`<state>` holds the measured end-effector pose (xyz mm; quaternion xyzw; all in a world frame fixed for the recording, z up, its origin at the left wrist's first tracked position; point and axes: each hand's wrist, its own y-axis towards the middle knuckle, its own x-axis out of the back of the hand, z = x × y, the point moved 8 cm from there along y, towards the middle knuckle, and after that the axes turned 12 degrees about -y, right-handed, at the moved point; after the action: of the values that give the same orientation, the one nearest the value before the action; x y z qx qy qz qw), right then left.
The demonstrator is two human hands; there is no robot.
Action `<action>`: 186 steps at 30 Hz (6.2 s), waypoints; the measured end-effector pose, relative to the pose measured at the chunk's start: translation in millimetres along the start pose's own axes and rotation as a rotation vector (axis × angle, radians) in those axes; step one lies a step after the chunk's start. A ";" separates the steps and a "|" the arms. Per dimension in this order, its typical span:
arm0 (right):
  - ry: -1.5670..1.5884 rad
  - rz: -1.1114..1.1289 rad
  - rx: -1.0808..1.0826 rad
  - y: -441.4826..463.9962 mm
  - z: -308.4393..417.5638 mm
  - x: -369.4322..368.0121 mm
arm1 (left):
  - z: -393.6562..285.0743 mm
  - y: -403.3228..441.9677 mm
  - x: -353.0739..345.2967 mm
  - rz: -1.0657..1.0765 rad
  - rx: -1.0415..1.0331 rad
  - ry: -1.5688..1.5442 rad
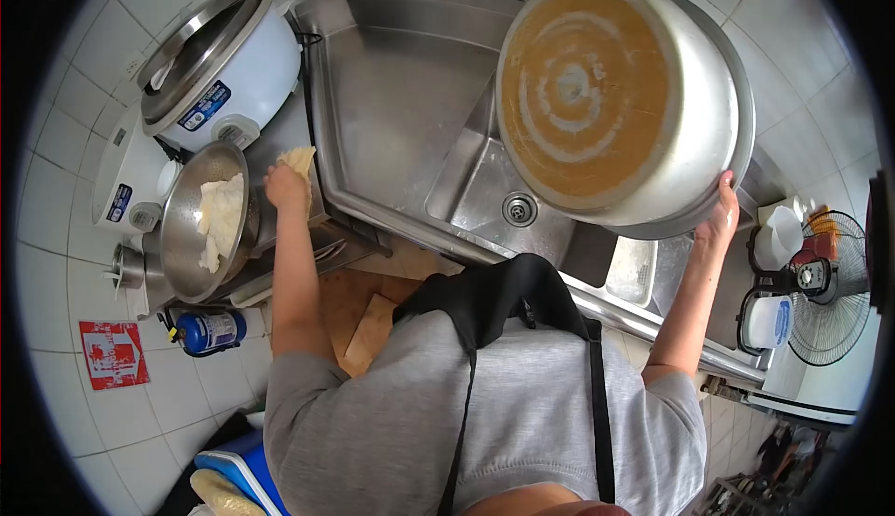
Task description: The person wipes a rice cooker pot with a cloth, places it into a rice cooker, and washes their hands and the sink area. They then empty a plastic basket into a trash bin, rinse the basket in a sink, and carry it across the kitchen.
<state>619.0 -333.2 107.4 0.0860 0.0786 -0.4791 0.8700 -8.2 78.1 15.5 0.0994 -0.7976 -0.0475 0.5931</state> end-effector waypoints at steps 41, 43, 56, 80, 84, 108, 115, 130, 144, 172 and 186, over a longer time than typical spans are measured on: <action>-0.581 -0.059 -0.154 -41.9 -210.4 -36.9 | -314.3 -129.8 -2.0 0.718 0.015 -2.159; -0.646 -0.092 -0.218 -47.6 -202.2 -40.4 | -347.4 -167.8 2.3 0.870 -0.107 -2.076; -0.782 0.099 0.133 -34.0 -131.1 -84.3 | -438.3 -273.8 -59.3 0.321 -1.158 -0.521; -0.862 0.123 0.693 -37.7 113.4 -154.8 | -436.4 -154.8 176.0 -0.095 -1.095 -0.740; -0.894 0.115 0.744 -16.7 89.0 -178.7 | -442.7 -137.9 134.0 -0.108 -1.018 -0.780; -0.718 0.176 0.244 -38.0 52.2 -166.8 | -387.5 -21.9 -76.9 1.135 -0.089 -1.558; -0.551 0.168 0.334 -53.8 134.6 -130.0 | -392.4 -61.5 -171.7 1.454 0.262 -2.067; -0.596 -0.136 0.461 -118.6 113.6 -171.1 | -424.8 -179.6 -128.5 1.447 -0.252 -2.304; -0.511 -0.340 0.633 -151.4 87.0 -222.2 | -298.6 -262.5 -51.0 0.692 0.266 -2.245; -0.851 -0.093 0.989 -138.3 221.3 -99.2 | -308.3 -86.2 -10.2 1.170 0.130 -1.911; -0.563 0.181 1.055 -143.3 174.0 -193.7 | -89.1 -26.7 95.3 0.656 0.152 -1.853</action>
<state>404.6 -288.9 308.4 0.3821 -0.4108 -0.3817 0.7346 53.3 35.3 125.6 -0.1657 -0.9357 0.1117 -0.2909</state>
